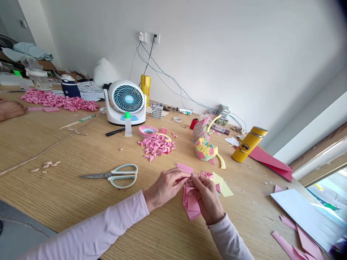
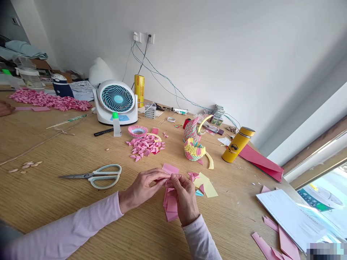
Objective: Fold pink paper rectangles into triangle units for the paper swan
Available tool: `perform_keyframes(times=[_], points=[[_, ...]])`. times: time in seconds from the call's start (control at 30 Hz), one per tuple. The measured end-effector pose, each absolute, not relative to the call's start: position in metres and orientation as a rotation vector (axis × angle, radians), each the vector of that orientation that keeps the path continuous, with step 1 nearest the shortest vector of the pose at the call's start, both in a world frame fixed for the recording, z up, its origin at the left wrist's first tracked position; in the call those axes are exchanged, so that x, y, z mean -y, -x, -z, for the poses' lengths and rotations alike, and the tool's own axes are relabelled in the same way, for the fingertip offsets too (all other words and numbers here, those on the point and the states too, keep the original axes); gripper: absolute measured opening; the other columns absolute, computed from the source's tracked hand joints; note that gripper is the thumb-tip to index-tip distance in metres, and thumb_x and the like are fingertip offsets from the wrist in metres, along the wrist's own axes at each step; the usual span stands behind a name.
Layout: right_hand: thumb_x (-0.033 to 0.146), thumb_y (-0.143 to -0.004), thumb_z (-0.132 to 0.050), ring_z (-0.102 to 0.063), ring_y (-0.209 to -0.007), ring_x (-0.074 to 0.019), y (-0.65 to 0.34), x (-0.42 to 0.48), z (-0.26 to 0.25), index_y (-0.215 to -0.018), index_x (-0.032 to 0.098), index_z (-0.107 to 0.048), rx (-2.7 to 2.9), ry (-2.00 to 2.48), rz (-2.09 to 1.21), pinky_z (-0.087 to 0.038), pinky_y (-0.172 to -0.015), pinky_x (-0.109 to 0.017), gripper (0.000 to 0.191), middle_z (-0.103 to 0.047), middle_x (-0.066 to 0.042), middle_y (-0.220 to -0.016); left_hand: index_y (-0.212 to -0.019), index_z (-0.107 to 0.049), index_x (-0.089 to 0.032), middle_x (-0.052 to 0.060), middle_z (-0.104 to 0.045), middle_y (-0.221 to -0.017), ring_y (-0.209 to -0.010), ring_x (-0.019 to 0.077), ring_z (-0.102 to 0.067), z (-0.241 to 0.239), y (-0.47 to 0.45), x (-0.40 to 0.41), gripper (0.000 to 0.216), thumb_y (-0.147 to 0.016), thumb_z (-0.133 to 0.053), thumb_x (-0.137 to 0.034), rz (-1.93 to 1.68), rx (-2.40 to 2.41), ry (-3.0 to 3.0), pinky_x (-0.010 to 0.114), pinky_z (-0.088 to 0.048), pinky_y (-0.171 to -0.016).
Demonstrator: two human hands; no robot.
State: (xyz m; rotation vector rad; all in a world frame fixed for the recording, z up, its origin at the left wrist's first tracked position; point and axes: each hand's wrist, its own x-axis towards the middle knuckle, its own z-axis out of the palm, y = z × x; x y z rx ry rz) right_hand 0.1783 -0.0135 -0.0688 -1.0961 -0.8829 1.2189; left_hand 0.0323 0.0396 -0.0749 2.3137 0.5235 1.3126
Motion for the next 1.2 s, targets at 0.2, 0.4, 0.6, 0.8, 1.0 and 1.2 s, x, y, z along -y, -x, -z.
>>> perform_keyframes(times=[0.2, 0.4, 0.6, 0.8, 1.0, 1.2], points=[[0.046, -0.075, -0.07, -0.065, -0.068, -0.0171, -0.182, 0.013, 0.073, -0.078, 0.014, -0.066, 1.004, 1.15, -1.108, -0.048, -0.049, -0.02, 0.032, -0.068, -0.007, -0.075, -0.101, -0.062, -0.015, 0.008, -0.069, -0.097, -0.087, 0.0168, -0.065, 0.067, -0.031, -0.036, 0.018, -0.086, -0.058, -0.024, -1.13, -0.678, -2.041, 0.025, -0.053, -0.075], [0.047, -0.077, -0.067, -0.065, -0.065, -0.0164, -0.183, 0.013, 0.074, -0.083, 0.014, -0.063, 1.059, 1.134, -1.011, -0.05, -0.05, -0.022, 0.033, -0.067, -0.006, -0.07, -0.091, -0.066, -0.009, 0.011, -0.068, -0.088, -0.08, 0.0196, -0.066, 0.068, -0.035, -0.041, 0.032, -0.077, -0.067, -0.037, -0.866, -0.645, -1.481, 0.029, -0.056, -0.069], [0.051, -0.075, -0.067, -0.06, -0.055, -0.0138, -0.186, 0.015, 0.069, -0.079, 0.013, -0.062, 1.179, 1.242, -0.941, -0.049, -0.043, -0.021, 0.038, -0.066, -0.006, -0.068, -0.083, -0.069, -0.008, 0.007, -0.067, -0.075, -0.065, 0.0144, -0.062, 0.069, -0.033, -0.044, 0.032, -0.072, -0.071, -0.038, -0.854, -0.628, -1.478, 0.023, -0.052, -0.057], [0.055, -0.072, -0.068, -0.056, -0.047, -0.0112, -0.191, 0.015, 0.064, -0.075, 0.014, -0.062, 1.234, 1.243, -1.021, -0.045, -0.039, -0.02, 0.042, -0.065, -0.004, -0.06, -0.097, -0.065, -0.011, 0.008, -0.07, -0.079, -0.064, 0.0142, -0.061, 0.067, -0.029, -0.046, 0.037, -0.071, -0.073, -0.035, -0.809, -0.67, -1.51, 0.02, -0.045, -0.047], [0.055, -0.073, -0.067, -0.055, -0.049, -0.0113, -0.194, 0.016, 0.065, -0.076, 0.014, -0.063, 1.287, 1.243, -1.036, -0.045, -0.038, -0.019, 0.041, -0.064, -0.003, -0.061, -0.084, -0.068, -0.009, 0.006, -0.067, -0.075, -0.067, 0.0131, -0.059, 0.065, -0.028, -0.046, 0.031, -0.07, -0.074, -0.036, -0.757, -0.591, -1.389, 0.018, -0.04, -0.047], [0.054, -0.078, -0.062, -0.057, -0.051, -0.0125, -0.193, 0.016, 0.064, -0.076, 0.015, -0.061, 1.351, 1.249, -1.02, -0.045, -0.038, -0.02, 0.04, -0.063, -0.004, -0.062, -0.082, -0.071, -0.008, 0.006, -0.066, -0.073, -0.06, 0.0092, -0.051, 0.058, -0.025, -0.045, 0.03, -0.07, -0.074, -0.036, -0.73, -0.62, -1.396, 0.018, -0.036, -0.047]])
